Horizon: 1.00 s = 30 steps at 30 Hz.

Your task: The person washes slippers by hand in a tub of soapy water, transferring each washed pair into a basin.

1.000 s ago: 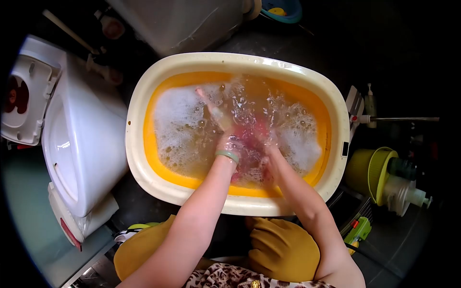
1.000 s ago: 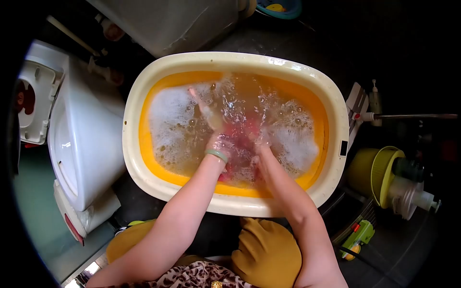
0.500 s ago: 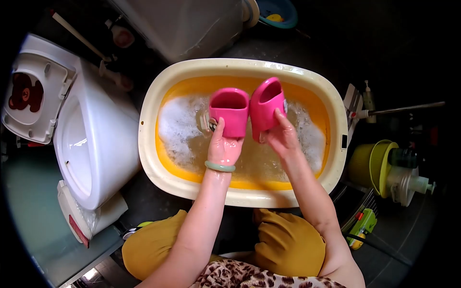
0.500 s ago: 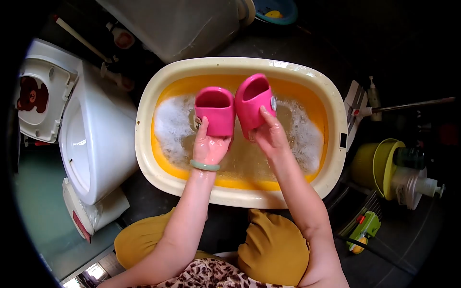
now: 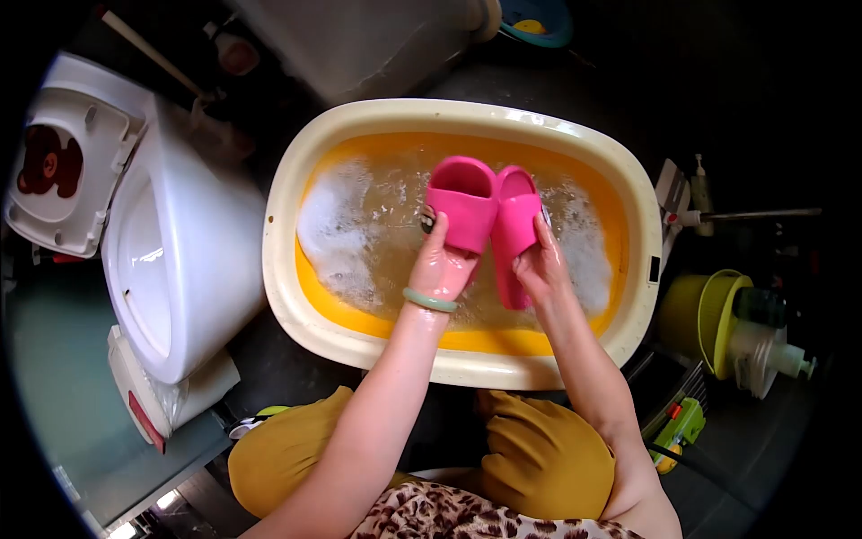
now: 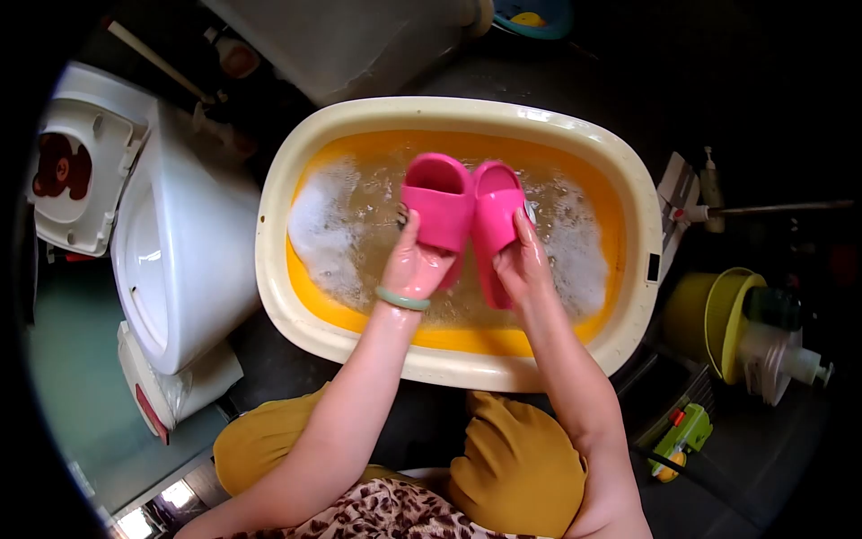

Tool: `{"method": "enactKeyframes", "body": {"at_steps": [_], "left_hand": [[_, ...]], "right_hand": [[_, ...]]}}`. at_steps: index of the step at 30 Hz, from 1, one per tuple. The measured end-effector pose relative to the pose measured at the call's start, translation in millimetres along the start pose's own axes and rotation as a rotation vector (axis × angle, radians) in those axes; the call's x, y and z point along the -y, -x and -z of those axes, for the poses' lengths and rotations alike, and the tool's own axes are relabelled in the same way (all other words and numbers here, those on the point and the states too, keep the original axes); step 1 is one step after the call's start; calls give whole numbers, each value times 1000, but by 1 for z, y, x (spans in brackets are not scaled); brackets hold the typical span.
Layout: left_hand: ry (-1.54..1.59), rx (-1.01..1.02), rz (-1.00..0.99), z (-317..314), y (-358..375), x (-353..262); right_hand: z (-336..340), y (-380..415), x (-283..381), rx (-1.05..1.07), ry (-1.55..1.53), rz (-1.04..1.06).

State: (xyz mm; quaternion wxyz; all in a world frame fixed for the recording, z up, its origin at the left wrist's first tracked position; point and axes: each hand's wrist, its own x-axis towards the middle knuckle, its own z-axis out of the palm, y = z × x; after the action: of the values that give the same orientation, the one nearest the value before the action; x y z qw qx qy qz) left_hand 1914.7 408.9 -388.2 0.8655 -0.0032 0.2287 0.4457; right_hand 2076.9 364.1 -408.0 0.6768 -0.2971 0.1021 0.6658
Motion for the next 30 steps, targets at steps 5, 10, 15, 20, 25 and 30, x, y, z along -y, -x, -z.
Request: {"method": "enactKeyframes", "body": {"at_steps": [5,10,15,20,25,30], "left_hand": [[7,-250,80,51,-19,14],[-111,-437,81,83,-34,26],[-173,-537,94,123,-43,36],[-356,-536,140,147,-51,44],[36,-420,104,98,-49,32],[60,-299,91,41,-25,20]], "right_hand": [[44,-16,-21,-130,195,-103],[66,-25,-34,-241,465,-85],[71,-29,-35,-362,535,-207],[95,-50,-36,-249,605,-176],[65,-37,-29,-237,498,-178],[14,-13,-29,-208,217,-211]]}}
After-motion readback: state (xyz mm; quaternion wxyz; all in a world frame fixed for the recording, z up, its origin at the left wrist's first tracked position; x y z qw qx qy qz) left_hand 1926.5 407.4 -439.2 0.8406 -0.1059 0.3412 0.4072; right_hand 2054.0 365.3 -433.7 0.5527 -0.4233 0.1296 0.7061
